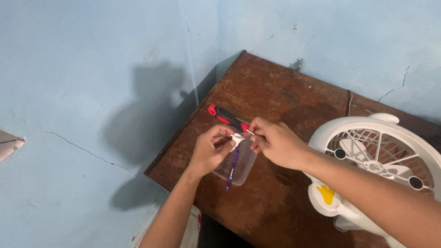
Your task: The person uses a screwdriver to tighten screws on the rear grille of a white electric fan. They repeatedly adjust the fan's orientation and continue tightening multiple screws around the grille perimeter.
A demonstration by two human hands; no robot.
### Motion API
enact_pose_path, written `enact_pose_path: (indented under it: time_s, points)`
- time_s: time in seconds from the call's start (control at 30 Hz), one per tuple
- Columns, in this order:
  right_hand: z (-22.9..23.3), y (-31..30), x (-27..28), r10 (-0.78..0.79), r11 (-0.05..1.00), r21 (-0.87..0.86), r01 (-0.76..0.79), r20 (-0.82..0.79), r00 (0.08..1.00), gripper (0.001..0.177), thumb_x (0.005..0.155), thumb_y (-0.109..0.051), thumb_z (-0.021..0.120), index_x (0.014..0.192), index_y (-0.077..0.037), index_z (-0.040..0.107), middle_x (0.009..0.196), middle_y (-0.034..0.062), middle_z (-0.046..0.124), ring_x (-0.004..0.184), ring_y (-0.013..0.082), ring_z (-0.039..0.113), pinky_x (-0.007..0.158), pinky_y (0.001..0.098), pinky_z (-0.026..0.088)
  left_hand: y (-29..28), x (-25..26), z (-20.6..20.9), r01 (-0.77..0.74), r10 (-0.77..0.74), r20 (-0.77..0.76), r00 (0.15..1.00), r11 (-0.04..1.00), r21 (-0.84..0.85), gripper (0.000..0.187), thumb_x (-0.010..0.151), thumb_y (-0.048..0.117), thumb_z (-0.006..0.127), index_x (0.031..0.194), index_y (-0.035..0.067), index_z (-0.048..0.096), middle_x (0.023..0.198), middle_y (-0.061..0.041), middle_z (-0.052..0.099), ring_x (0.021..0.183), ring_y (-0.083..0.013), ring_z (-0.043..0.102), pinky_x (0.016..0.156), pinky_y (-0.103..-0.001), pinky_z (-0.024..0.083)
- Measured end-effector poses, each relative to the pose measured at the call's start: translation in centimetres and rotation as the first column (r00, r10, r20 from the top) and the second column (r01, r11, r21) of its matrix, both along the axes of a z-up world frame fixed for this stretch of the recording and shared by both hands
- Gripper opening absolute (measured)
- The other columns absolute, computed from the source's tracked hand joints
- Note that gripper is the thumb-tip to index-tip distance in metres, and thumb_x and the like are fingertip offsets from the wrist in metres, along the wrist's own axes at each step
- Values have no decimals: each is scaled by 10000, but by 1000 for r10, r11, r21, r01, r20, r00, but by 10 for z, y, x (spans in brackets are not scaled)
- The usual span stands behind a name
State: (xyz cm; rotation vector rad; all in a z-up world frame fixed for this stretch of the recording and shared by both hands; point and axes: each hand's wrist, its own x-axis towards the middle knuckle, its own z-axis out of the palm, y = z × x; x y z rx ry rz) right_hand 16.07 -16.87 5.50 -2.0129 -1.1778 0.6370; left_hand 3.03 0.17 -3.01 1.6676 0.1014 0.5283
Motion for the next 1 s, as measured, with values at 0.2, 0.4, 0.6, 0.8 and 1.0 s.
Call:
enact_pose_path:
  time_s: [0.2,0.4,0.6,0.8,1.0]
  points:
    - [2,0,2,35,999,-19,-35,6,999,183,929,36,483,1094,-25,534,838,113,784,769,163,788,702,327,620,-2,-4,10,-16,14,36,999,999,46,202,900,0,750,1093,16,695,1030,-83,753,1000,-155,748,922,-311,614]
    - [7,-9,10,-18,1000,-24,17,-57,998,121,979,-9,494,1097,-13,517,970,125,778,805,164,767,742,319,655,5,-20,29,-100,154,-90,984,894,436,362,787,47,730,1145,85,697,963,-120,782,909,-273,773,805,-337,576]
    - [17,-35,5,-32,999,-26,30,-109,994,189,929,2,501,1111,-19,549,1069,79,783,838,160,761,781,322,612,3,-20,37,-22,197,-181,964,733,680,282,762,99,801,1042,99,762,901,-165,754,884,-343,720,794,-408,546]
    - [42,-84,10,-153,978,-147,147,-28,988,155,960,-121,604,1065,-38,682,853,86,783,768,111,781,710,289,611,-34,5,42,-124,97,98,990,938,324,305,875,85,743,1165,26,669,1054,-95,776,922,-179,787,808,-328,606]
    - [55,-142,14,-217,975,-63,211,-100,971,148,949,-132,630,1052,-43,689,822,56,742,705,138,707,648,328,589,-83,35,59,220,-190,159,969,954,-204,505,989,123,632,1434,18,417,1108,-83,739,871,-163,760,766,-295,622]
